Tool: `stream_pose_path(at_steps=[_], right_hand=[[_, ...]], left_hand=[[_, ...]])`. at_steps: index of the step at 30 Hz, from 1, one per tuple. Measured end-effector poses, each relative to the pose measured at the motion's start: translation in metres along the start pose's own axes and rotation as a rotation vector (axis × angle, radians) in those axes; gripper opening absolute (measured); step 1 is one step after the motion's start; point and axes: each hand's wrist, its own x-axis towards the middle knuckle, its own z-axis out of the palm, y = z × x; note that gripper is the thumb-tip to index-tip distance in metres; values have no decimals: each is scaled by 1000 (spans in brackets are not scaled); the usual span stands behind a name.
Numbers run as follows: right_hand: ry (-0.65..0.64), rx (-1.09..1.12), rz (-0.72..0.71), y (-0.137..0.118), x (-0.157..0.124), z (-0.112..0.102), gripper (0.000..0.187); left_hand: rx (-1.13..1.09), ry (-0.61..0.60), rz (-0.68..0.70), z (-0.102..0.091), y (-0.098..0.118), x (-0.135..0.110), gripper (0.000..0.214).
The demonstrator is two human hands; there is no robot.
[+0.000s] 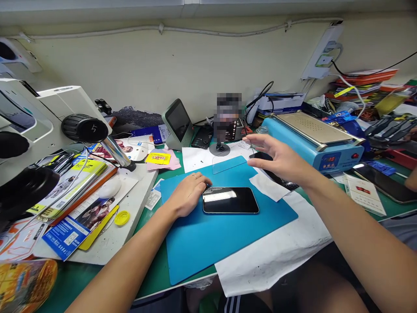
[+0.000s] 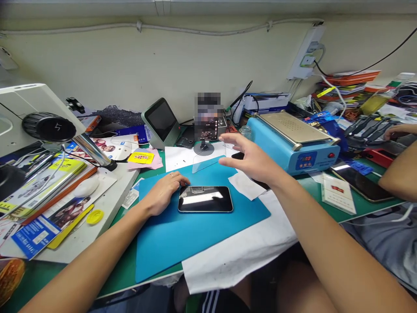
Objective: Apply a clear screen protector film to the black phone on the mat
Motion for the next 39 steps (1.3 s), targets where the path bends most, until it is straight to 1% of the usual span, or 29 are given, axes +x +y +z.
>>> stream_pose_path(at_steps=[2,3,6,10,13,16,20,23,27,30,32,33,36,37,39], right_hand=[[15,-89,79,22,-11,7,78],[25,-125,104,30,-19,11,76],[9,-189,134,40,-46,20,56],[-47,-238,114,33,-74,29,38],[-83,-253,94,29,-78,33,31],[-94,-259,90,28,-73,34,30],[-79,-243,99,23,-71,35,30],[-83,-202,89,10,-79,36,31],[-145,-152,36,-7,-100,41,30],[-105,-175,-6,-11,-112,49,35],[-83,-226,-31,-11,-114,57,43],[-99,-254,-35,-10,-114,61,51],[-205,-328,-4,-9,-113,71,79],[-234,-344,13,-10,-115,72,84],[-271,-370,25,-12,-122,72,86]], left_hand=[[9,-10,11,0,0,1,44],[13,-13,14,0,0,1,44],[20,-20,10,0,0,1,44],[32,-21,9,0,1,1,44],[39,-19,18,1,1,1,45],[43,-14,23,1,1,0,45],[44,-12,25,1,1,0,46],[45,-18,25,0,1,0,46],[41,-19,21,1,0,0,47],[38,-20,18,1,-1,0,47],[37,-23,13,1,-1,0,47],[38,-25,11,2,-2,0,47],[38,-30,5,2,-2,0,48],[39,-30,5,2,-2,0,48],[41,-26,5,1,-1,0,48]])
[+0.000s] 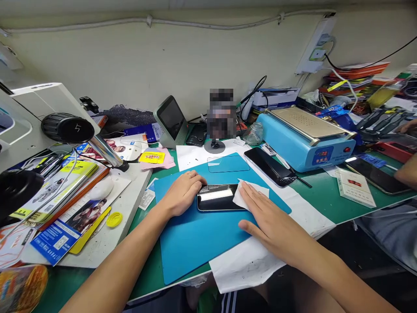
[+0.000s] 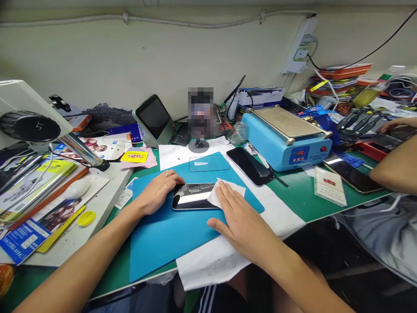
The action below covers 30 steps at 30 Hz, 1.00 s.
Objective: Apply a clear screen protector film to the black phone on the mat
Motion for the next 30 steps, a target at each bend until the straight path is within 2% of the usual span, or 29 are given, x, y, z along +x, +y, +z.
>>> stream_pose_path(at_steps=[4,6,12,14,21,23,27,30], right_hand=[[6,-71,-42,0,-22,-1,84],[18,-93,-63,2,-25,-1,83],[-64,-50,-21,3,9,-8,83],[-58,-57,-16,1,12,-9,84],[65,-172,-119,-5,-23,-3,83],[37,-169,-117,-5,-19,-5,83],[-40,-118,-40,-6,5,-11,83],[-29,-102,-12,-8,11,-10,85]], left_hand=[[3,5,-4,0,2,0,47],[3,5,-4,0,2,0,47],[-7,-1,0,1,0,0,46],[-8,-2,2,1,-1,0,46],[-2,1,-5,1,-1,1,46],[-1,1,-5,2,-1,1,46],[-2,0,2,2,-2,1,46],[0,0,5,2,-2,0,46]])
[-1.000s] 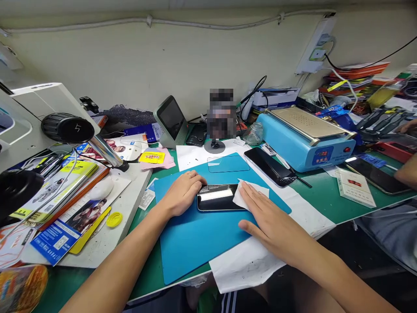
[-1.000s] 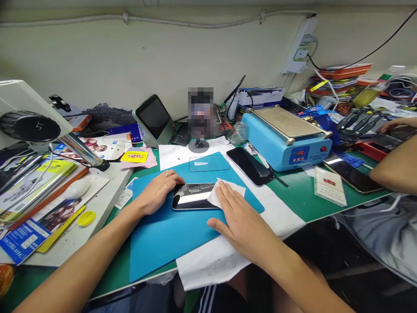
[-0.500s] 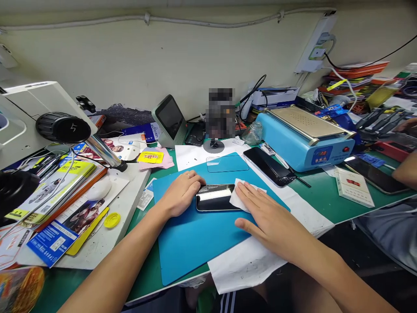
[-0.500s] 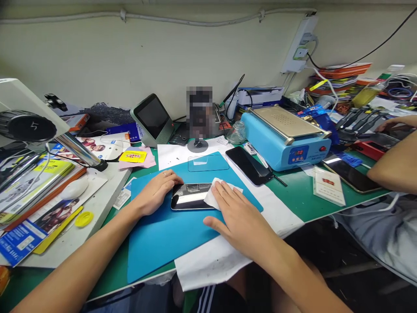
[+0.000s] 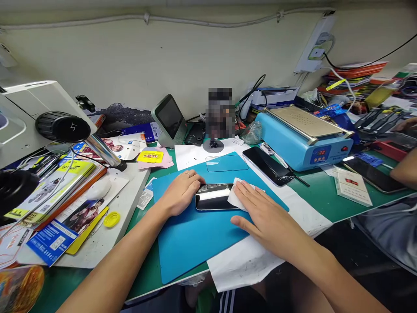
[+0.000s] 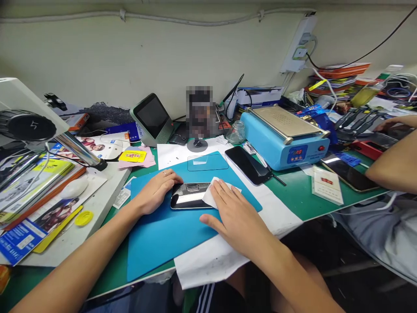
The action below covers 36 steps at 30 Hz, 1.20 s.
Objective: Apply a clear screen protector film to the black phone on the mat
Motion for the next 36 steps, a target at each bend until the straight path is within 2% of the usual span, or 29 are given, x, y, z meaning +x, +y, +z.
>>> stream_pose_path(at_steps=[7,11,15,19,22,25,29,33,36], right_hand=[[60,-1,-46,-9,-17,8,85],[4,65,-58,-18,7,-1,88],[-35,166,-101,-40,35,-5,96],[6,263,-184,-66,54,3,100],[38,284,-218,-75,60,8,98],[21,254,-208,-69,55,7,95],[-6,183,-161,-43,35,4,85],[20,111,-86,-17,17,6,78],[59,54,-66,-7,7,10,76]], left_hand=[[5,8,-2,0,1,1,44],[-7,16,-6,-1,4,1,42],[-33,46,-36,1,4,0,39],[-55,102,-62,4,0,-2,43],[-63,126,-50,4,-1,-2,44],[-64,125,-34,2,0,-3,43],[-57,123,-27,0,3,-3,42],[-49,125,-35,-2,4,-3,43],[-48,115,-50,-3,3,-3,42]])
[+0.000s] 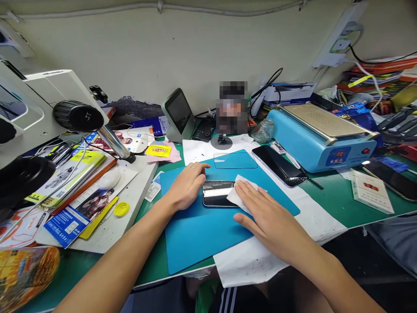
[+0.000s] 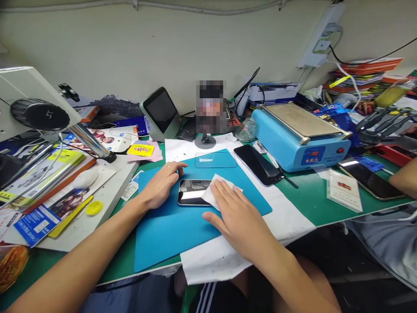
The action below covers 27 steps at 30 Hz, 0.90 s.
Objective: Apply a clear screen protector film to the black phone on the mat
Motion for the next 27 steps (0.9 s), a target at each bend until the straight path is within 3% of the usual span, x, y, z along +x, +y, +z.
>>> stream_pose_path(at_steps=[4,8,13,17,19,23,27], right_hand=[[130,-93,-21,3,-14,8,73],[281,-72,-39,5,-28,17,52],[360,189,8,10,-42,9,38],[346,509,261,6,-47,-9,31],[345,687,384,5,-42,-16,32],[373,1002,443,12,-19,-22,44],[327,987,466,28,-1,-22,57]], left_hand=[[4,-16,-7,-1,0,0,42],[14,-28,-12,-1,2,2,41],[26,-28,1,0,2,2,41],[34,-31,17,0,3,1,41],[39,-33,21,0,3,1,40],[48,-34,24,0,4,0,41],[52,-32,26,-1,4,0,41]])
